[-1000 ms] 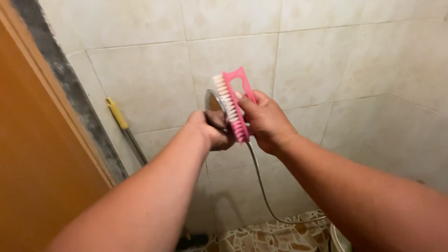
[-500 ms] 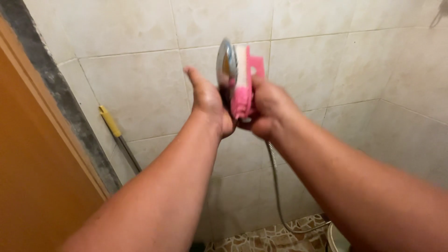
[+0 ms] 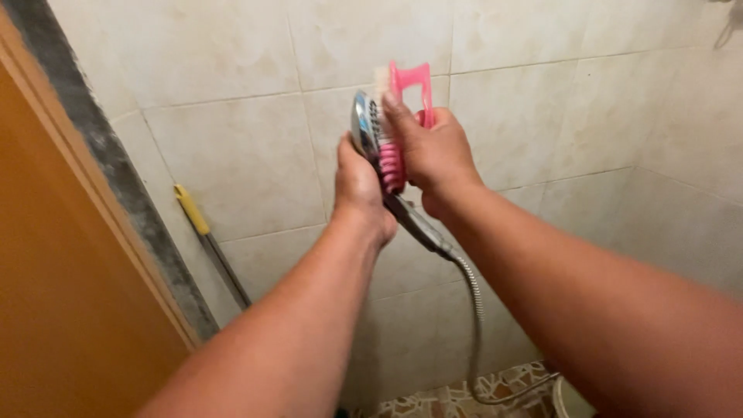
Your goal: Cleaning a shower head and its flexible hose using a scrub brush and rinsing it with water from a bucket.
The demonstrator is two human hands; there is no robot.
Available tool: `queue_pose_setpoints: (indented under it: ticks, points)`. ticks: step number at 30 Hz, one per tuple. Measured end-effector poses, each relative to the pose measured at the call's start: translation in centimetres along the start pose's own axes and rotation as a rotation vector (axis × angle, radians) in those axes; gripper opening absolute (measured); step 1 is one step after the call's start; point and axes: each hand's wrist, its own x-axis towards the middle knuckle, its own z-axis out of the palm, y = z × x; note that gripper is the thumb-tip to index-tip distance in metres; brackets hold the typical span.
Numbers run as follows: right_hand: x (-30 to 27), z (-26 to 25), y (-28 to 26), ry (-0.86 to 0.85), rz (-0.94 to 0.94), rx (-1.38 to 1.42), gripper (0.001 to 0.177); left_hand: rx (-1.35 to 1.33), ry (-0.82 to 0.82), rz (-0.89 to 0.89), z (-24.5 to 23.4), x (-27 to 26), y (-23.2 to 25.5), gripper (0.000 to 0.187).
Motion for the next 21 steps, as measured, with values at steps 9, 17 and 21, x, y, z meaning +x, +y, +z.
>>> queue_pose_setpoints:
  ticks: [9, 17, 21]
  points:
    - [1.1, -0.5, 3.7, -0.142, 0.025, 0.329, 0.033, -0.088, -0.062, -0.194, 0.9, -4.1, 1.5, 0.052]
    - [-2.1, 0.1, 5.0, -0.227, 0.172, 0.307, 0.029, -0.112, -0.064, -0.264, 0.3, -5.3, 2.2, 0.070]
    - [-2.0, -0.1, 3.0, -0.172, 0.304, 0.327, 0.031, 0.175, 0.145, -0.267, -2.0, -3.6, -0.4, 0.072]
